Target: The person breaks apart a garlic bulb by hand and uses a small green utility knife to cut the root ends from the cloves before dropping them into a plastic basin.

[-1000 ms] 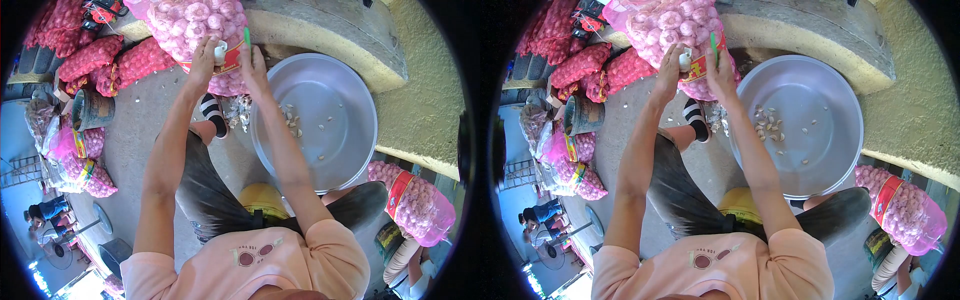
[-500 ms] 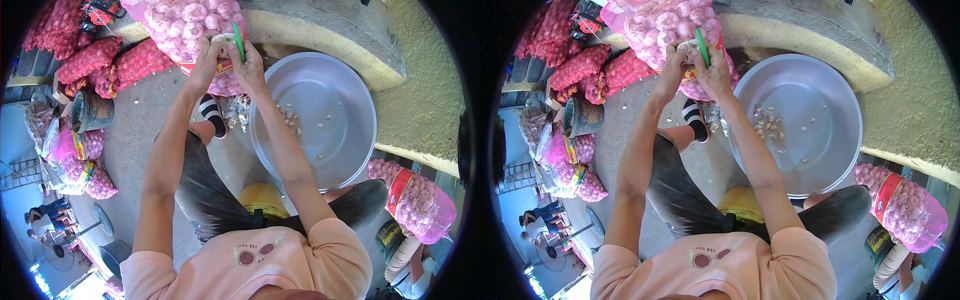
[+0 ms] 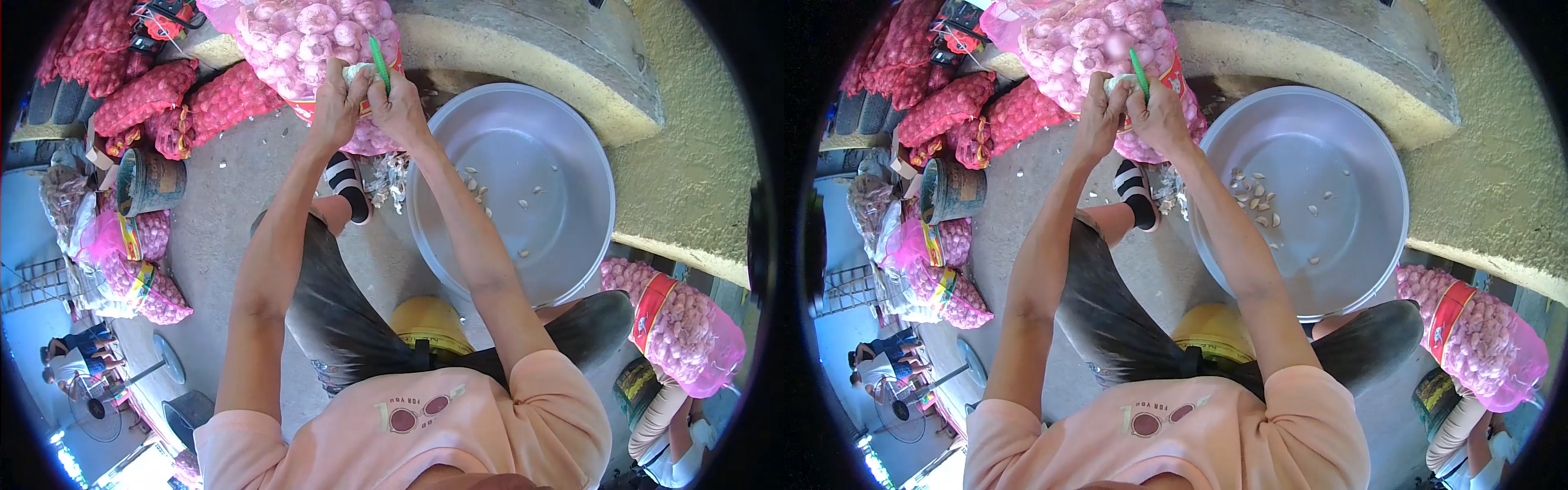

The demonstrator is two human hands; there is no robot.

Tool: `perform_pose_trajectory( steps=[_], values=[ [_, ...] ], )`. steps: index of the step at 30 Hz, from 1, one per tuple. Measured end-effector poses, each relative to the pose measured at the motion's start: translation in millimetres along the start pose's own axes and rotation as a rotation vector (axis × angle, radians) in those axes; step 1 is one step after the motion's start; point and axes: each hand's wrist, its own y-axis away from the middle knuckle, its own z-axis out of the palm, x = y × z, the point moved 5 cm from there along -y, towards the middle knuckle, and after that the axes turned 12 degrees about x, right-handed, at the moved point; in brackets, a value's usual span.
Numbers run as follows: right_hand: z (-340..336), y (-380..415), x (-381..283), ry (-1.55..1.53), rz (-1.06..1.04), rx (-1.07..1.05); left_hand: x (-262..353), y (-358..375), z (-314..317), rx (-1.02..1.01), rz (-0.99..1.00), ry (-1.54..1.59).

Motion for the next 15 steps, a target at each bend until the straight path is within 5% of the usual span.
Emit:
perform_pose_trajectory(
  steps=[3,6,8,11,15],
  values=[
    [-3,-1,-2,-0.120,-0.004,-0.033,1,0,0,-0.001,0.041,0.080],
    [-8,-3,-1,-0.199,0.078,-0.133,10,1,-1,-0.041,-0.065,0.178],
    [-9,-2,19,-0.301,0.157,-0.139,5,-1,-5,-0.110,-0.371,0.406],
    [-13,-1,21,-0.435,0.351,-0.217,9,-2,-12,-0.238,-0.373,0.431],
    [-12,-3,18,-0.679,0.522,-0.263,7,-6,-9,-0.082,-0.405,0.604]
  ],
)
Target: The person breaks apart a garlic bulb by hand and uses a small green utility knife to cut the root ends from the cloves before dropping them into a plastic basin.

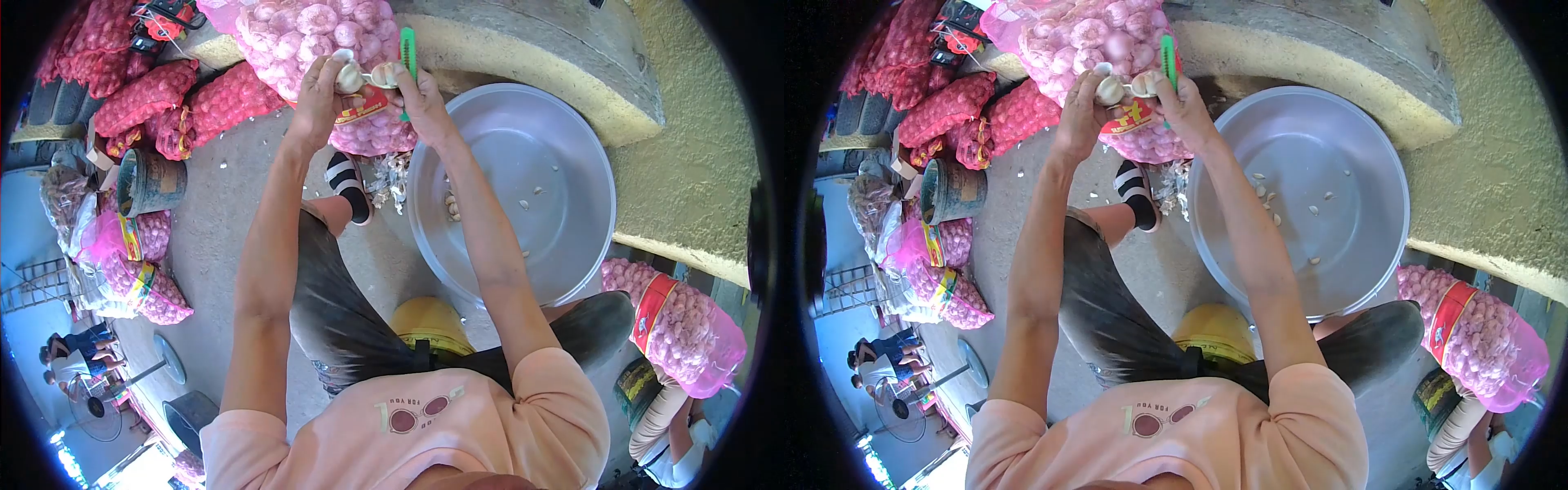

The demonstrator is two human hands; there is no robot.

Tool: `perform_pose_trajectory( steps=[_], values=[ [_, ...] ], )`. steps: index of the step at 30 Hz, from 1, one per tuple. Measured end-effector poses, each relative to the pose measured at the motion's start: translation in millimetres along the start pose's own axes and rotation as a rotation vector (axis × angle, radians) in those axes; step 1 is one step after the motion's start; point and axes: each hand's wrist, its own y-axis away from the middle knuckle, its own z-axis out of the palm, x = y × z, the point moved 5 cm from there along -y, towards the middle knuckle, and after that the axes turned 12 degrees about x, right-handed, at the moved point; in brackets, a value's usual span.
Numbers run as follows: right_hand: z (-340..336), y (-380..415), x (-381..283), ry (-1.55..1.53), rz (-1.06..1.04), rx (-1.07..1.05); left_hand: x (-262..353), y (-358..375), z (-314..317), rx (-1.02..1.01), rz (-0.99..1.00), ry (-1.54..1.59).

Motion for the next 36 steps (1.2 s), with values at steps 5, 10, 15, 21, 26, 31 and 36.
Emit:
perform_pose_trajectory(
  steps=[5,10,15,21,26,31,36],
  values=[
    [3,5,1,0.137,-0.067,0.141,-18,-2,-7,-0.029,-0.165,-0.007],
    [8,11,-7,0.173,-0.058,0.162,-18,1,-4,-0.066,-0.128,-0.162],
    [9,13,7,0.079,0.036,0.181,-20,-1,-9,0.026,-0.112,-0.093],
    [14,13,8,0.095,-0.015,0.255,-22,-7,-10,0.059,-0.058,0.006],
    [5,5,-1,0.446,-0.237,0.233,-14,-3,-6,0.052,0.117,-0.127],
    [6,0,0,0.480,-0.193,0.143,-16,-6,-13,0.048,0.016,-0.136],
    [11,-2,-7,0.521,-0.295,0.026,-13,0,-17,-0.004,-0.185,-0.108]
  ],
)
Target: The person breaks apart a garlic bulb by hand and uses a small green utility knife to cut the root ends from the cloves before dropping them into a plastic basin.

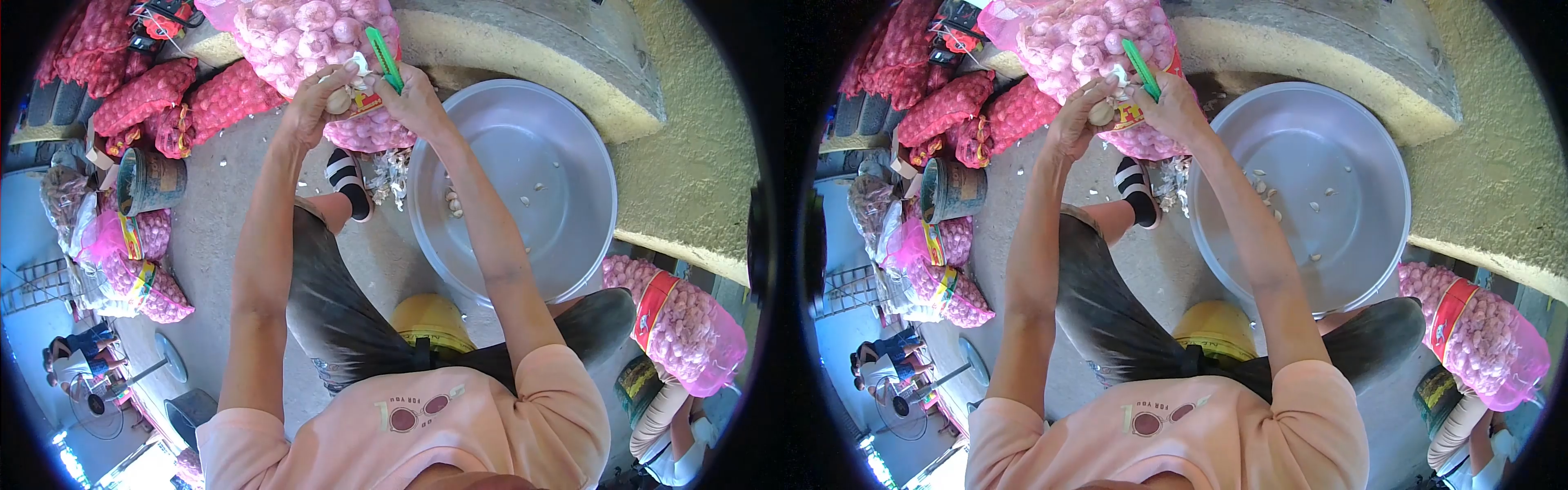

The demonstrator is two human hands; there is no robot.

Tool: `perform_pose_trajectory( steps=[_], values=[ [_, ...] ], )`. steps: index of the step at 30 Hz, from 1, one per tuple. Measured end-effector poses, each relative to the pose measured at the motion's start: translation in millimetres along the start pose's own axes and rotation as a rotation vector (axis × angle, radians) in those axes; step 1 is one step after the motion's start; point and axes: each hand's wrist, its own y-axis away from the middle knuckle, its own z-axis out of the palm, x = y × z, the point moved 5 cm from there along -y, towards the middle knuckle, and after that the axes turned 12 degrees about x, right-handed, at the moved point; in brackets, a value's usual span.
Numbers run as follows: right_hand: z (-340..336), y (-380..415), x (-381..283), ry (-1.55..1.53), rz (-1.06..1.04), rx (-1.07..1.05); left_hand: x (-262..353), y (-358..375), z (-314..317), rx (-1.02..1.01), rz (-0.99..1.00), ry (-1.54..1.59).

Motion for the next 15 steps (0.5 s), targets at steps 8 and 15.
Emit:
perform_pose_trajectory(
  steps=[8,15],
  values=[
    [1,0,2,-0.030,0.013,-0.009,-6,-7,1,0.054,0.136,-0.047],
    [4,1,6,-0.147,0.060,0.003,-4,-3,9,-0.052,0.192,-0.156]
  ],
)
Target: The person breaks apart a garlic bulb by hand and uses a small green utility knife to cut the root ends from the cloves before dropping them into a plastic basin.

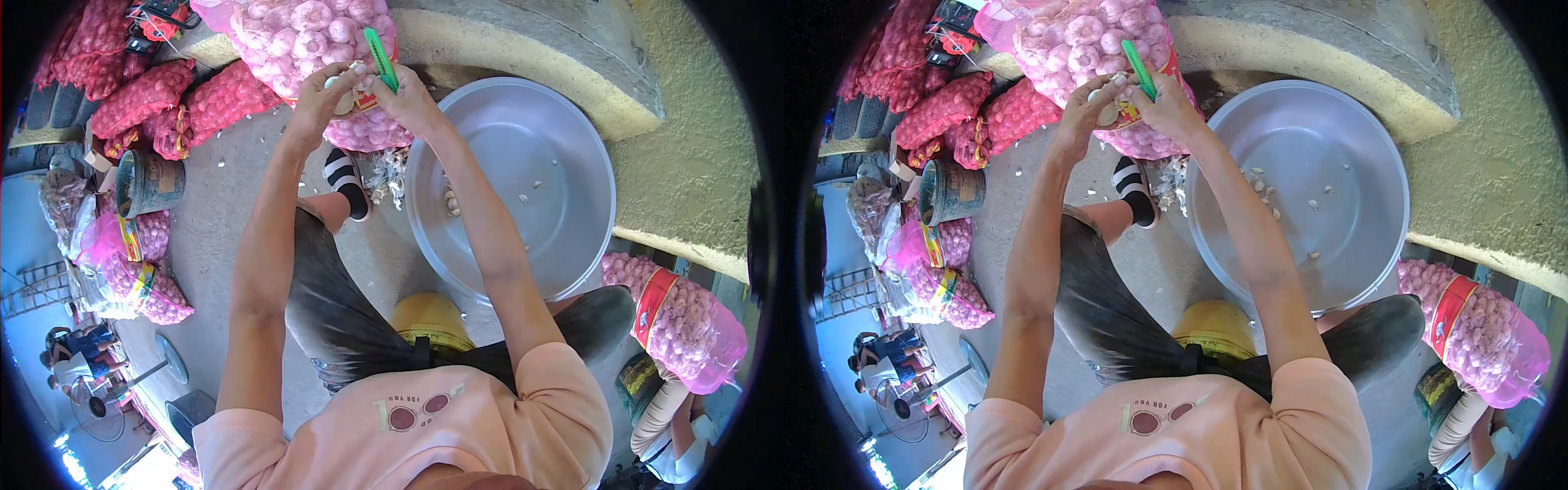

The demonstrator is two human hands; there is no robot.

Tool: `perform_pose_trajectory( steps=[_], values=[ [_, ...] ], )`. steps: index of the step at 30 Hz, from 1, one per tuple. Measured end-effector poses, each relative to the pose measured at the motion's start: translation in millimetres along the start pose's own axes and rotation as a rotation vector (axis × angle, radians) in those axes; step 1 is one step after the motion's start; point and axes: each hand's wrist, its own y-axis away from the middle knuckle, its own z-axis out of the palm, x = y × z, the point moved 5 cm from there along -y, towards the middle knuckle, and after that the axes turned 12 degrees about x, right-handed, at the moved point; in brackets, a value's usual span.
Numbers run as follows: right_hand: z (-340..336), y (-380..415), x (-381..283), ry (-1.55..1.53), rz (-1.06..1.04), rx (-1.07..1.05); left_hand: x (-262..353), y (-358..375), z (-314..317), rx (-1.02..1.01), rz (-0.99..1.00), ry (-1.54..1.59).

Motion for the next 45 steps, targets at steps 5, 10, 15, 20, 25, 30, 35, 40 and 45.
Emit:
perform_pose_trajectory(
  steps=[5,10,15,20,25,30,35,40,45],
  values=[
    [3,9,16,-0.317,0.355,0.033,6,0,-8,0.092,-0.080,0.185],
    [6,24,37,-0.561,0.487,0.044,1,-1,-11,0.101,-0.112,0.096],
    [3,51,35,-0.563,0.588,0.193,-4,-10,-26,0.192,-0.096,0.181],
    [-23,84,152,0.615,0.329,0.188,-2,-7,-20,0.116,-0.129,0.157],
    [-41,101,187,0.725,0.393,0.264,4,-2,-11,0.079,-0.086,0.200],
    [-39,97,149,0.398,0.454,0.343,1,-5,-6,0.028,-0.027,0.128],
    [-14,63,56,-0.159,0.322,0.344,5,-4,-2,0.083,0.273,-0.156],
    [-15,29,7,-0.104,0.216,0.354,12,2,2,0.137,0.429,-0.354],
    [-5,18,-7,-0.080,0.173,0.351,20,7,8,0.161,0.579,-0.541]
  ],
)
